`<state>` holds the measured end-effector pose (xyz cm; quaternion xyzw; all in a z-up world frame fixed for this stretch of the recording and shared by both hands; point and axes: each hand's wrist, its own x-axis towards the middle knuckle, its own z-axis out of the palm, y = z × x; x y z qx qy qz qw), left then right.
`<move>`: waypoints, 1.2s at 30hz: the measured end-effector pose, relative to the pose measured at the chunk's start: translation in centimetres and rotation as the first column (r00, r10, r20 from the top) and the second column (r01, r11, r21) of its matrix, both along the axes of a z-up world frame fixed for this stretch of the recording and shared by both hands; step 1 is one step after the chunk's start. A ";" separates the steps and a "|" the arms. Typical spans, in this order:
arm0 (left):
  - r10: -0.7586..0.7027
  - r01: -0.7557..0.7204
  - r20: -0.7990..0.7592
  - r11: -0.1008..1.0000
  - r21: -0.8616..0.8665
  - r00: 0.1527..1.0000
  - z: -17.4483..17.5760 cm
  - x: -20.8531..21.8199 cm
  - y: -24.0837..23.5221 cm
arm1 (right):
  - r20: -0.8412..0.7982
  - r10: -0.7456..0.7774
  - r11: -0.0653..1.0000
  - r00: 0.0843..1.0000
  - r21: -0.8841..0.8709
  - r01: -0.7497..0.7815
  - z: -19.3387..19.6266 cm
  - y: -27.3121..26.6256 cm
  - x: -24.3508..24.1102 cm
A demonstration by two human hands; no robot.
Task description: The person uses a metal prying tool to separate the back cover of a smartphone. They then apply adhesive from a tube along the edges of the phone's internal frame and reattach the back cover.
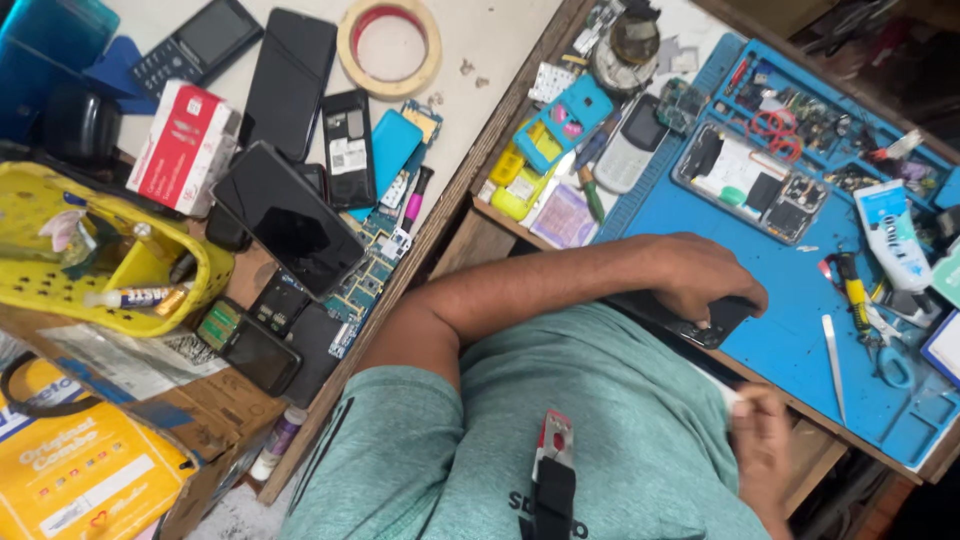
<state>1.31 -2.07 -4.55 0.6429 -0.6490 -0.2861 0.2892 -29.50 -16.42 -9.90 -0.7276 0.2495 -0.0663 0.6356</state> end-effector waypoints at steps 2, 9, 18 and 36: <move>-0.014 0.014 0.014 1.000 -0.006 1.000 0.1 -0.2 0.7 | -0.009 -0.057 0.994 0.998 0.097 0.057 1.9 -0.4 -0.4; -0.077 0.074 -0.045 0.995 -0.061 0.996 -0.3 0.0 0.0 | 0.069 -0.006 0.804 0.998 -0.593 0.046 2.1 1.5 4.8; 0.039 -0.049 -0.192 0.998 -0.049 0.981 1.6 0.7 -1.3 | -0.011 0.122 0.677 0.992 -0.730 -0.091 7.6 0.9 8.9; 0.079 -0.076 -0.036 0.993 0.088 0.996 3.7 -1.4 -3.8 | 0.081 0.038 0.740 0.996 -0.672 0.026 6.3 1.0 8.7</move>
